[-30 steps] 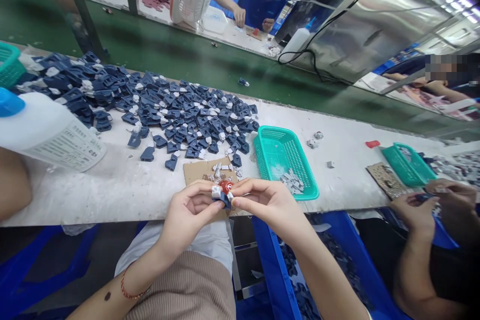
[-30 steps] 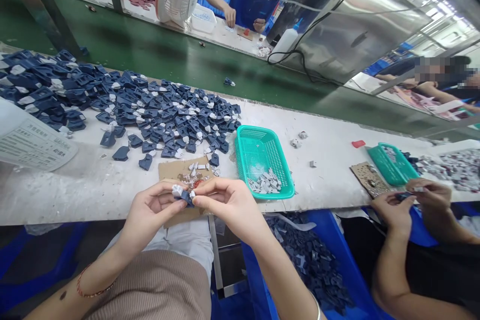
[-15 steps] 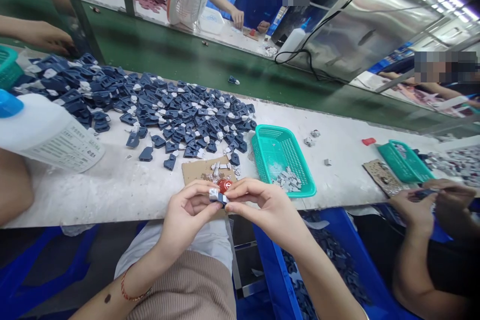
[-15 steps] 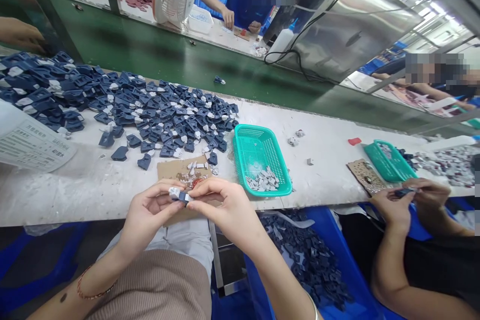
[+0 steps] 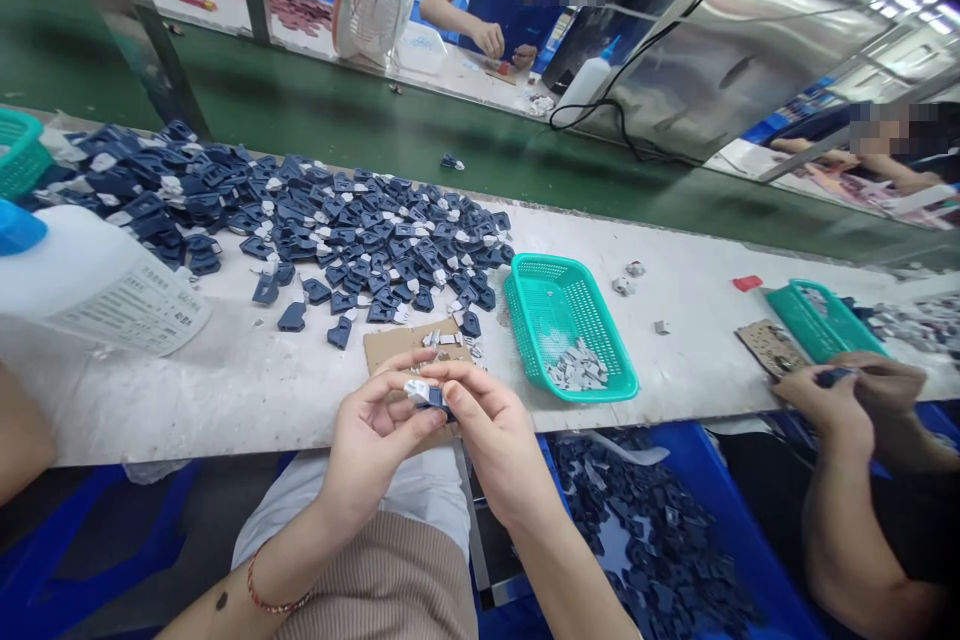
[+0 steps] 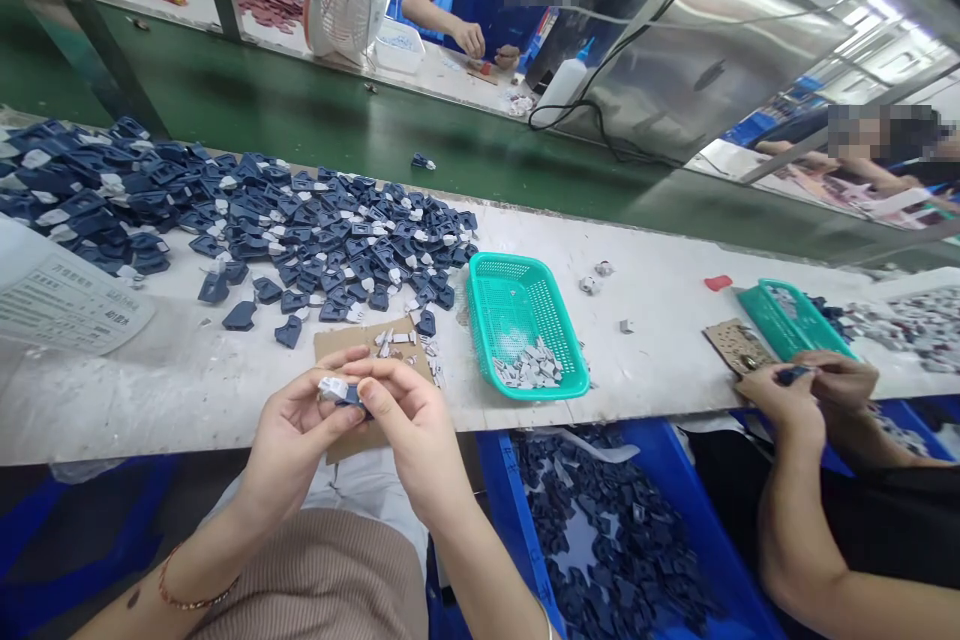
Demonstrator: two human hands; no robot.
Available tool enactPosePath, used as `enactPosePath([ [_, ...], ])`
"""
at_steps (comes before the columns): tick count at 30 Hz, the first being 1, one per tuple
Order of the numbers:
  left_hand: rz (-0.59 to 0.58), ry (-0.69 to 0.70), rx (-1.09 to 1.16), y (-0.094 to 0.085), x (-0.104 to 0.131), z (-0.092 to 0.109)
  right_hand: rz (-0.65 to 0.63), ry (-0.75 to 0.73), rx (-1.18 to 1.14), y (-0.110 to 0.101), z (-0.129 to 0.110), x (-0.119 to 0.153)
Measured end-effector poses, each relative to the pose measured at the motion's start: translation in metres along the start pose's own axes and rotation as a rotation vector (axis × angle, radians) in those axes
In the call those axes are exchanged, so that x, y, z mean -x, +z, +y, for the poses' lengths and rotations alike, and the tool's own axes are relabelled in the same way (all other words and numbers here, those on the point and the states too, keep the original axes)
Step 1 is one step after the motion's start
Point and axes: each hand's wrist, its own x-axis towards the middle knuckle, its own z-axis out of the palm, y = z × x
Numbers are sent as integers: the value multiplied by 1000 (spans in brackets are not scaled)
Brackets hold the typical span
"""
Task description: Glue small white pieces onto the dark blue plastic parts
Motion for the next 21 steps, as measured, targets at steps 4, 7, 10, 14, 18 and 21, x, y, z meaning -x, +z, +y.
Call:
enactPosePath([
  [4, 7, -19, 33, -1, -3, -3, 53, 33, -124, 2, 5, -3],
  [7, -40, -10, 13, 0, -4, -3, 56, 35, -177, 1, 5, -3],
  [10, -79, -2, -14, 2, -5, -3, 81, -30, -134, -2, 5, -3],
  [14, -120, 33, -103, 3, -9, -4, 130, -128, -60, -5, 7, -2],
  [18, -192, 42, -212, 4, -14, -6, 106, -130, 27, -9, 3, 0],
  [21, -234, 37, -250, 7, -20, -4, 39, -155, 230, -30, -9, 0],
])
